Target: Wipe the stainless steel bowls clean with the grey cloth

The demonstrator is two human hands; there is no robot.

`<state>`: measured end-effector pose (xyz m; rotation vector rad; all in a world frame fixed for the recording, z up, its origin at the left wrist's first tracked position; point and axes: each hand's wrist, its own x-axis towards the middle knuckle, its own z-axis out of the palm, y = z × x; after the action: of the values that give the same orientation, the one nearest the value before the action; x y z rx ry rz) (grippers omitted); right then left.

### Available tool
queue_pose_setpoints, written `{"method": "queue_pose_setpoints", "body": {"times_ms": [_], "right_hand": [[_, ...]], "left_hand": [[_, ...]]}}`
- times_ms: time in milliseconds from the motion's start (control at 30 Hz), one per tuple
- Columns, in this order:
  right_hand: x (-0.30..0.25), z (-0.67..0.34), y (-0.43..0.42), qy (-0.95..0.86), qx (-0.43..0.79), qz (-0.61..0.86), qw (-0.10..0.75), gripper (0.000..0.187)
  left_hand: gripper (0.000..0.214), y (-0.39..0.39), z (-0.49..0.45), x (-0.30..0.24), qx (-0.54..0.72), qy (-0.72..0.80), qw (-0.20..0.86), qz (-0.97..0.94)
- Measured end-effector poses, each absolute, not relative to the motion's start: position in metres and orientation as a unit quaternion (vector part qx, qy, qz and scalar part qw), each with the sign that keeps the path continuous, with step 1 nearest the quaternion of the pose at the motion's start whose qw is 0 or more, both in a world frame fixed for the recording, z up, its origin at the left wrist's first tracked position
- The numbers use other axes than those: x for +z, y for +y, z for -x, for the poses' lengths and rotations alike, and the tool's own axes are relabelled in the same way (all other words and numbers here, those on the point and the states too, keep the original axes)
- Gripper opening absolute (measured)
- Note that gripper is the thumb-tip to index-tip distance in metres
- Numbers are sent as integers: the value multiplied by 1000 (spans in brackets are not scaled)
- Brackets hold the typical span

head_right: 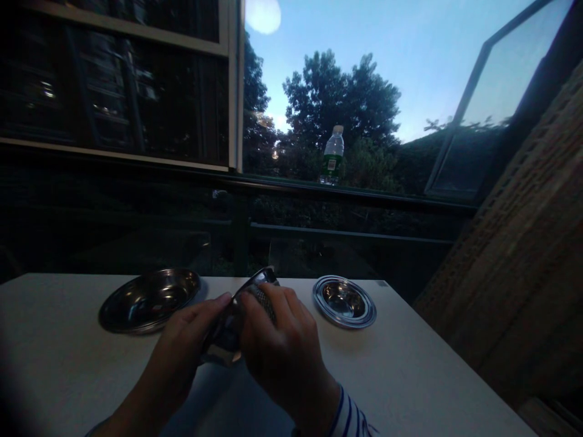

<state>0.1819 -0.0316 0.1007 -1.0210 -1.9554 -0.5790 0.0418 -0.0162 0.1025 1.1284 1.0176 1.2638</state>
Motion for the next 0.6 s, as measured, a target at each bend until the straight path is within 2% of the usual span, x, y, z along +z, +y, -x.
{"method": "queue_pose_setpoints", "body": {"times_ms": [167, 433, 600], "right_hand": [[102, -194, -23, -733, -238, 470, 430, 30], [106, -180, -37, -798, -223, 401, 391, 27], [103, -194, -24, -739, -237, 469, 422, 29]], "left_hand": [[35, -19, -44, 102, 509, 435, 559, -489], [30, -18, -43, 104, 530, 440, 552, -470], [32, -22, -44, 104, 514, 444, 551, -484]]}}
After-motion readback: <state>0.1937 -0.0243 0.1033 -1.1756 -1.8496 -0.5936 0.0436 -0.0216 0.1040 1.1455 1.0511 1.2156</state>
